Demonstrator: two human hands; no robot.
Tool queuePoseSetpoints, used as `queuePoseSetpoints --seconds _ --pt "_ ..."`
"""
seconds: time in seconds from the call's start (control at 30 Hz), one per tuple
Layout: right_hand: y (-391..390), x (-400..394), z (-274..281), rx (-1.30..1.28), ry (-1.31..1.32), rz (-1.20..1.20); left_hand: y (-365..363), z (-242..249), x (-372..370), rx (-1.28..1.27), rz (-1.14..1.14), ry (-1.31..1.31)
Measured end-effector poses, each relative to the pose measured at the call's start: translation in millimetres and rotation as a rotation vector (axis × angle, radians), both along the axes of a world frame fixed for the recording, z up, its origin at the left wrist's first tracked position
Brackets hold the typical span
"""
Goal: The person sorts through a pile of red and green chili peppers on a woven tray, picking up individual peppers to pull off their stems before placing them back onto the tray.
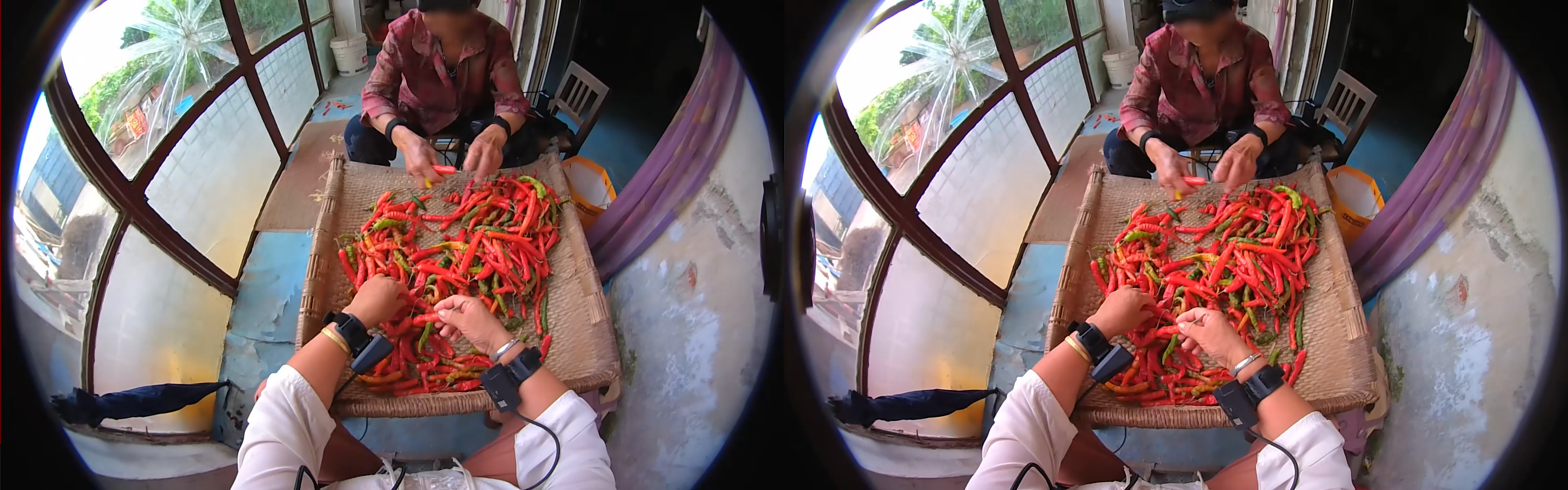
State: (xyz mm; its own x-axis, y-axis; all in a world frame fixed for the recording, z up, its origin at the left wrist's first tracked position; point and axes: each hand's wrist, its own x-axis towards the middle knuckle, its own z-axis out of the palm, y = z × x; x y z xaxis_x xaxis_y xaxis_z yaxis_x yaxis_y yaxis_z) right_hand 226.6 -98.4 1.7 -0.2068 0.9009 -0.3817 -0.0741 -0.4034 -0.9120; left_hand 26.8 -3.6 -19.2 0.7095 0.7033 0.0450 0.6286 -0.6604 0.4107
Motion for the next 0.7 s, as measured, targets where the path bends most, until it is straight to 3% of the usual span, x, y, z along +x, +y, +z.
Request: queuePoseSetpoints --seconds 0.23,0.3,0.5,0.7 --pt "-1.7 -2.5 2.7 -0.007 -0.07 0.148 -14.8 43.6 8.9 -0.155 0.057 -0.22" --pt "-2.2 -2.5 1.2 0.026 0.012 0.131 -20.4 44.2 14.0 -0.31 0.022 -0.345" --pt "-2.7 0.1 -0.8 0.026 0.282 0.05 -29.3 52.6 19.3 -0.307 0.004 -0.337" --pt "-3.6 -3.5 9.1 0.107 0.109 0.151 -25.7 48.6 16.8 -0.264 0.024 -0.373"
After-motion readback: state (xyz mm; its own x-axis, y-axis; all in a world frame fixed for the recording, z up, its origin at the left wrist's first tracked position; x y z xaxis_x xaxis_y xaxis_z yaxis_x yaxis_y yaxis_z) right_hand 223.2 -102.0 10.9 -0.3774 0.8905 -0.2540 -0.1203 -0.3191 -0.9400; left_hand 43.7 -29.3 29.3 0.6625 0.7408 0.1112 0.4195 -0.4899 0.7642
